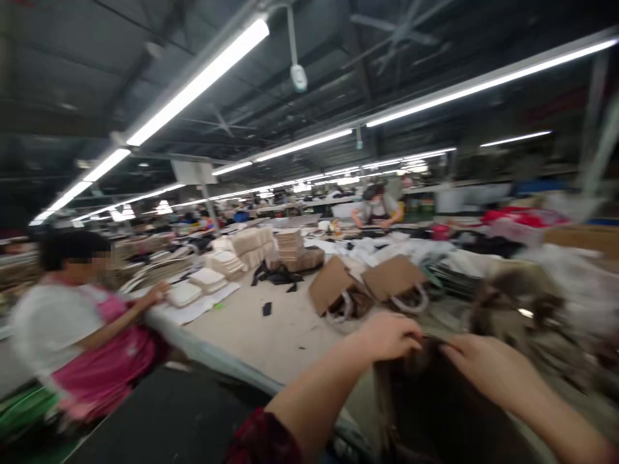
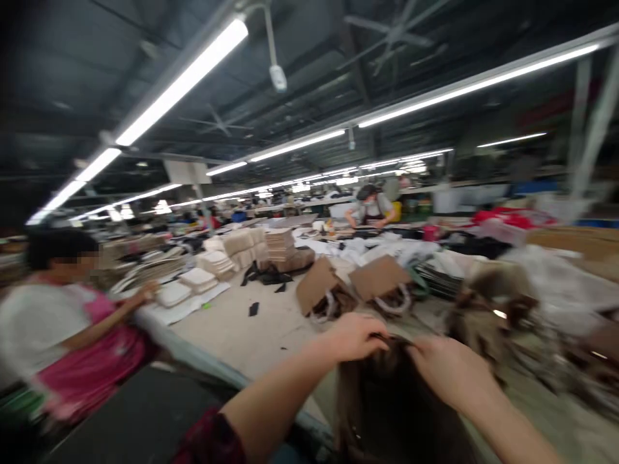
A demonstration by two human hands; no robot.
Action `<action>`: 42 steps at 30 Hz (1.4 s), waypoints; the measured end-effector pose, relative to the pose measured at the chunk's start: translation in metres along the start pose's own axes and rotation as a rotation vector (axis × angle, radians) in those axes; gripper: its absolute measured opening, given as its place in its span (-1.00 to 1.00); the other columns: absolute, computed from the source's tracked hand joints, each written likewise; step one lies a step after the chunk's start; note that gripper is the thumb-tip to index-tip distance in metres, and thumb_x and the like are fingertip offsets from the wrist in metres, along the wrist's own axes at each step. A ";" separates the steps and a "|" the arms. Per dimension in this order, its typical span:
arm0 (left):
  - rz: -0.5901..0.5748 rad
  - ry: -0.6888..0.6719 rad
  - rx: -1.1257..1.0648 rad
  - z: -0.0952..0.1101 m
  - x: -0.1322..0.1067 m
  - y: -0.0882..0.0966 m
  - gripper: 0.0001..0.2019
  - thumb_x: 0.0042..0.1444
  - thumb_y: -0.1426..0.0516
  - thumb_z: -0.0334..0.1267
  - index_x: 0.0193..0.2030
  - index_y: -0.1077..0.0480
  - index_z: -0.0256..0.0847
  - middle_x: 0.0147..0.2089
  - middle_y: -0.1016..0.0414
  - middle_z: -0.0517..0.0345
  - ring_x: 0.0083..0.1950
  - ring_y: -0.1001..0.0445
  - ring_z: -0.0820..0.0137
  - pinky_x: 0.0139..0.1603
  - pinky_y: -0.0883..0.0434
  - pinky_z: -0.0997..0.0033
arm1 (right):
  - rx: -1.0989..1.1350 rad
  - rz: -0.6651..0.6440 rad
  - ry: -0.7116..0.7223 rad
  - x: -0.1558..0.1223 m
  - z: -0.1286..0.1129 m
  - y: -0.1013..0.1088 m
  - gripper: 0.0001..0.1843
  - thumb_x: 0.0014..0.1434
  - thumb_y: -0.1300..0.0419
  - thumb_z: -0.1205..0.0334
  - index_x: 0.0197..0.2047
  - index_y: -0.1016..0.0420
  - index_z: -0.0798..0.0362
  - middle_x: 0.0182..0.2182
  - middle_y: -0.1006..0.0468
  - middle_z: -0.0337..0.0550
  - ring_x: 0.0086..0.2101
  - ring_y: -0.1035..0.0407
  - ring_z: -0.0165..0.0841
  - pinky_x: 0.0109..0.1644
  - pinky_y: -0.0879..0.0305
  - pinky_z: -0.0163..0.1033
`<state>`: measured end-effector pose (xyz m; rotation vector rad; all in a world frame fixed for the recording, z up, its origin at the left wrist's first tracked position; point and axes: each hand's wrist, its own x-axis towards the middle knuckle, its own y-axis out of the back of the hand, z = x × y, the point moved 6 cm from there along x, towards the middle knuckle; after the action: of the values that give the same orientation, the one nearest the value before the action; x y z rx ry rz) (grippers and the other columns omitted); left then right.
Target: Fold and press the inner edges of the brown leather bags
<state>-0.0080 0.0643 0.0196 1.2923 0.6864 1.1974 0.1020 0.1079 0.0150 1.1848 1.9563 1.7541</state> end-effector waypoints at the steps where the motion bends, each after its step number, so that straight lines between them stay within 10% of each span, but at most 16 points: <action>1: 0.038 0.012 -0.032 -0.003 0.001 0.000 -0.81 0.14 -0.11 -0.16 -0.16 -0.45 -0.14 -0.17 -0.55 0.15 -0.10 -0.48 0.37 -0.06 -0.35 0.44 | -0.076 -0.061 -0.002 -0.009 0.010 0.002 -0.66 0.18 -0.01 0.20 -0.47 -0.58 0.01 -0.46 -0.59 0.02 -0.39 -0.47 -0.24 -0.34 -0.22 -0.19; 24: 0.121 0.255 0.054 0.000 0.039 -0.018 -0.82 0.10 -0.05 -0.23 -0.48 -0.35 -0.18 -0.50 -0.43 0.26 -0.47 -0.36 0.46 -0.44 -0.15 0.50 | -0.041 -0.055 -0.156 -0.004 0.058 0.004 -0.64 0.15 -0.01 0.09 -0.38 -0.60 0.02 -0.42 -0.61 -0.05 -0.35 -0.46 -0.26 -0.30 -0.25 -0.27; 32: 0.150 0.280 0.064 -0.008 0.035 -0.021 -0.84 0.06 -0.04 -0.30 -0.51 -0.33 -0.17 -0.52 -0.42 0.25 -0.47 -0.38 0.45 -0.46 -0.14 0.50 | 0.134 0.053 -0.101 -0.006 0.057 0.017 -0.57 -0.01 -0.16 -0.23 -0.31 -0.55 -0.05 -0.44 -0.57 -0.23 -0.39 -0.41 -0.35 -0.39 -0.12 -0.33; 42: 0.166 0.243 -0.142 -0.008 0.031 -0.021 -0.85 0.04 -0.08 -0.34 -0.21 -0.36 -0.11 -0.25 -0.53 0.20 -0.23 -0.47 0.37 -0.22 -0.32 0.45 | -0.032 -0.026 -0.029 0.009 0.046 0.001 -0.76 0.11 -0.10 0.17 -0.39 -0.60 -0.03 -0.45 -0.60 -0.16 -0.37 -0.44 -0.31 -0.35 -0.15 -0.31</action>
<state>-0.0005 0.0986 0.0049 1.1127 0.6634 1.5289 0.1269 0.1467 0.0080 1.1620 1.9110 1.7391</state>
